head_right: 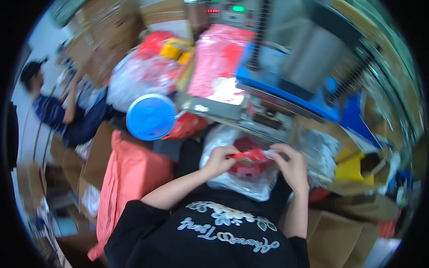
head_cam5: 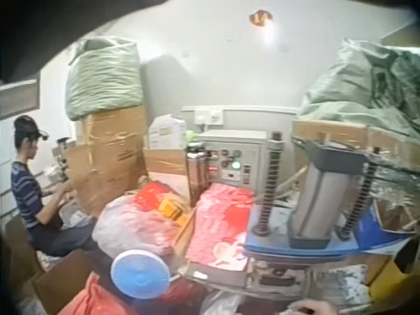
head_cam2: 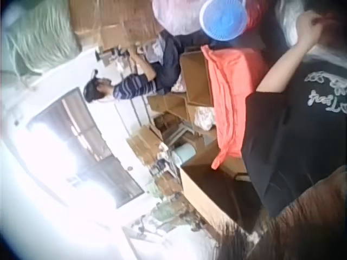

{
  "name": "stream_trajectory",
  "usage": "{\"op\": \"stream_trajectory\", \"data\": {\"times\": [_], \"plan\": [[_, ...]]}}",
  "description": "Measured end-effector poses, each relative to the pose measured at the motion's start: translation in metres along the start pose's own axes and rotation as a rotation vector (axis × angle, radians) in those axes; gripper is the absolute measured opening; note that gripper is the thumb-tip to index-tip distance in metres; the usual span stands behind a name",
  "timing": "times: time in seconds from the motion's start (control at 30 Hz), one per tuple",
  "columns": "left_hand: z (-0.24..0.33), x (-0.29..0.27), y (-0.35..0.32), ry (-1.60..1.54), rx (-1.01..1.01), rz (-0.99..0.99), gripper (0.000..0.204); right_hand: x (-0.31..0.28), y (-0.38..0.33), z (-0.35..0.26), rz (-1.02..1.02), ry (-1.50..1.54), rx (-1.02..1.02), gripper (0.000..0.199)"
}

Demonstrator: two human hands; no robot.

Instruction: Placing red packets into plastic bags and sealing them using a heat sealer machine.

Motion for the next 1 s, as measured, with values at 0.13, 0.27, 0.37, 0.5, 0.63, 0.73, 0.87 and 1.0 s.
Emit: {"op": "stream_trajectory", "data": {"times": [0.13,0.27,0.37,0.5,0.63,0.73,0.87,1.0], "plan": [[0.003,0.014,-0.001,-0.112,-0.117,-0.255,0.019,0.001,-0.005,0.006,-0.048,0.192,0.162,0.022],[0.008,0.018,0.009,-0.186,-0.220,-0.270,0.026,0.003,0.001,0.015,0.000,0.210,0.104,0.035],[0.012,0.018,0.032,-0.253,-0.341,-0.192,0.031,-0.014,0.001,0.030,0.185,0.032,0.066,0.045],[0.021,0.025,0.057,-0.571,-0.485,-0.117,0.029,-0.069,-0.019,0.058,0.336,-0.334,0.256,0.044],[0.022,0.035,0.074,-0.854,-0.565,-0.138,0.025,-0.114,-0.051,0.087,0.293,-0.810,0.436,0.040],[0.019,0.034,0.077,-0.768,-0.568,-0.090,0.023,-0.110,-0.052,0.111,0.260,-0.889,0.417,0.040],[0.035,0.001,0.094,-0.397,-0.272,-0.082,0.019,-0.081,-0.036,0.124,0.274,-0.793,0.303,0.034],[0.040,-0.076,0.110,0.508,0.001,0.334,0.051,-0.060,-0.014,0.120,0.267,-0.672,0.128,0.024]]}}
Point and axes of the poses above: each hand's wrist, its own y-axis towards the middle knuckle, its own x-axis out of the palm, z = x × y, the point moved 5 cm from there along y, towards the middle knuckle, and after that the axes turned 8 degrees about -x, right-handed, at the moved point
